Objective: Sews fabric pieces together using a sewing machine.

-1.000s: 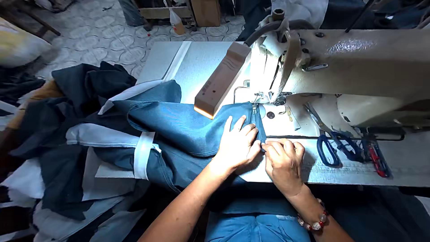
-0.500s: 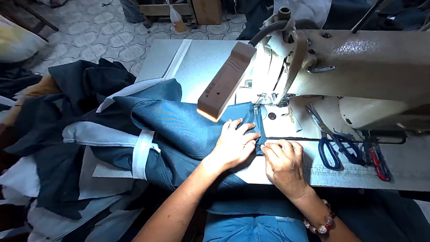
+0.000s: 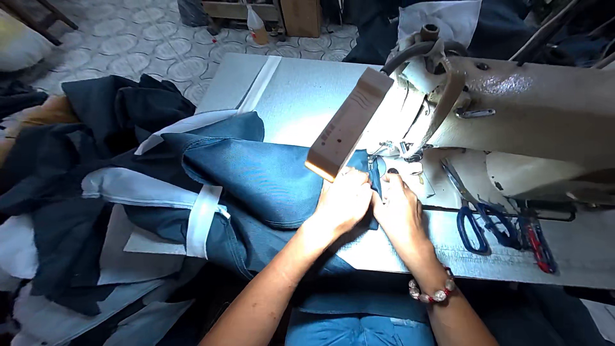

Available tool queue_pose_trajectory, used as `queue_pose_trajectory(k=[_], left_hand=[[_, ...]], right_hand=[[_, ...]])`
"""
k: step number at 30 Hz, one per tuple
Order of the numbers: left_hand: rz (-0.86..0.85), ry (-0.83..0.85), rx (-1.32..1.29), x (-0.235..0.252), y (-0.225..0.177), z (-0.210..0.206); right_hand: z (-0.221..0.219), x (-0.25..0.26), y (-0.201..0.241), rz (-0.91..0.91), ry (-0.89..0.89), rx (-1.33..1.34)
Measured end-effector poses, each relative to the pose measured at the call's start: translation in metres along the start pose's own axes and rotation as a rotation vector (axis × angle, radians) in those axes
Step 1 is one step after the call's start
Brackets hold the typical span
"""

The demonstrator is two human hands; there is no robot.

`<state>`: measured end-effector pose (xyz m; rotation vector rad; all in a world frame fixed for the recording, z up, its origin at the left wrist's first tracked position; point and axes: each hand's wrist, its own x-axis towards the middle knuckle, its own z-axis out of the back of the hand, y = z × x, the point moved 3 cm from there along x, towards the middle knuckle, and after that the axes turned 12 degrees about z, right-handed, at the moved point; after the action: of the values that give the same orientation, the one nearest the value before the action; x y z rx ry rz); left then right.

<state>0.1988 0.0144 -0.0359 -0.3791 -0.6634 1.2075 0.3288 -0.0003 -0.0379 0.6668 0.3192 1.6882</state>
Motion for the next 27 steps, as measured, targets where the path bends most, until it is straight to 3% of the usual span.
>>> queue_pose_trajectory(k=[3, 6, 12, 20, 27], left_hand=[[0.119, 0.035, -0.018, -0.002, -0.003, -0.013], [0.074, 0.020, 0.065, -0.011, 0.006, -0.024], [0.035, 0.094, 0.106, -0.011, 0.008, -0.021], [-0.126, 0.258, 0.158, -0.001, 0.032, -0.010], [-0.088, 0.259, 0.110, -0.017, 0.027, -0.008]], right_hand=[[-0.002, 0.003, 0.000, -0.034, -0.005, -0.015], [-0.002, 0.001, -0.005, -0.049, -0.030, 0.006], [-0.008, -0.007, -0.011, 0.135, -0.177, 0.001], [-0.014, -0.013, 0.007, 0.130, -0.078, -0.129], [-0.014, -0.017, 0.012, 0.131, -0.024, -0.179]])
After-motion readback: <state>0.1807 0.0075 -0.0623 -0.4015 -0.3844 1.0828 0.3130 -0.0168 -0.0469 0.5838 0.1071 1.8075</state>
